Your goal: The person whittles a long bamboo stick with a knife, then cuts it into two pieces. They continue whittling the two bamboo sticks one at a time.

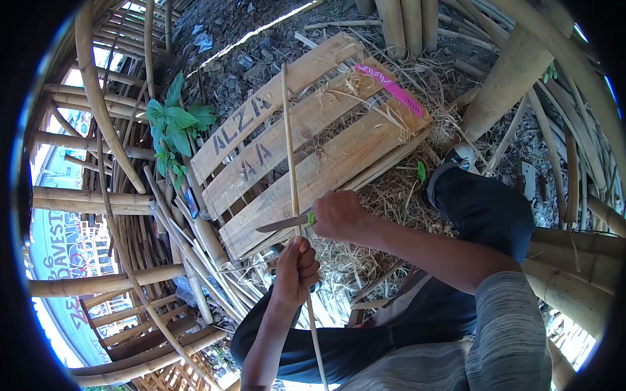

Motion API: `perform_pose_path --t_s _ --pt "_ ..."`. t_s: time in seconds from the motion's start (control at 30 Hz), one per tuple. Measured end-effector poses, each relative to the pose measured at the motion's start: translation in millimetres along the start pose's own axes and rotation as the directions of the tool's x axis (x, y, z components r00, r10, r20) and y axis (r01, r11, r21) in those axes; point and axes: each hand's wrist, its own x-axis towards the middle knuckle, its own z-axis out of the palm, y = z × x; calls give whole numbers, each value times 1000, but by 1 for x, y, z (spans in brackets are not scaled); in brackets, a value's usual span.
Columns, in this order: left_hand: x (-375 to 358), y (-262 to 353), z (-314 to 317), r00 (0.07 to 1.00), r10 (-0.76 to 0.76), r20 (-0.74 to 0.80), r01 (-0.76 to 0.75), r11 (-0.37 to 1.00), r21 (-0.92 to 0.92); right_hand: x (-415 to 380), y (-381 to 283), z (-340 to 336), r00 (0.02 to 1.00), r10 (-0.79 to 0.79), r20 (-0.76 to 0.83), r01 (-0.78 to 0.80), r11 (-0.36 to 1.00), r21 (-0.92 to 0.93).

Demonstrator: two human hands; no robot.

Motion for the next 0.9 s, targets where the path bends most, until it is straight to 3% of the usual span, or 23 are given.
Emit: perform_pose_path --t_s 0.17,0.27,0.37,0.43,0.57,0.67,0.73,0.77,0.8,0.87,0.9 --pt "-4 1 -1 995 43 -91 -29 988 150 -6 -3 16 997 -53 -55 52 998 -21" --pt "-7 -9 1 987 49 -153 -11 970 245 -20 -8 15 998 -59 -32 61 997 39" --pt "-8 -22 10 980 102 -170 -36 935 354 -16 1 20 997 -69 29 70 997 -25" --pt "-6 -12 5 984 80 -156 -29 952 305 -8 2 17 993 -84 -86 87 996 29" --pt "-9 -8 -1 991 67 -112 -37 968 248 -14 -12 14 989 -92 -116 92 996 -1" --pt "-24 -13 11 986 61 -156 -23 973 231 -5 12 8 999 -51 11 52 994 -99" --pt "-30 -9 14 995 -30 -95 38 996 81 12 31 -18 976 146 -161 -144 989 27" --pt "-28 -3 11 997 -6 -82 15 994 108 2 15 -22 979 202 2 -202 978 52" --pt "-25 1 5 996 31 -82 -21 992 121 -10 3 -15 981 195 14 -196 980 46" --pt "-22 13 -4 998 14 -65 -9 997 81 -29 -18 -1 1000 -25 3 25 994 109" --pt "-22 14 -6 997 21 -70 -15 997 81 -32 -24 -1 999 -33 2 33 993 111"
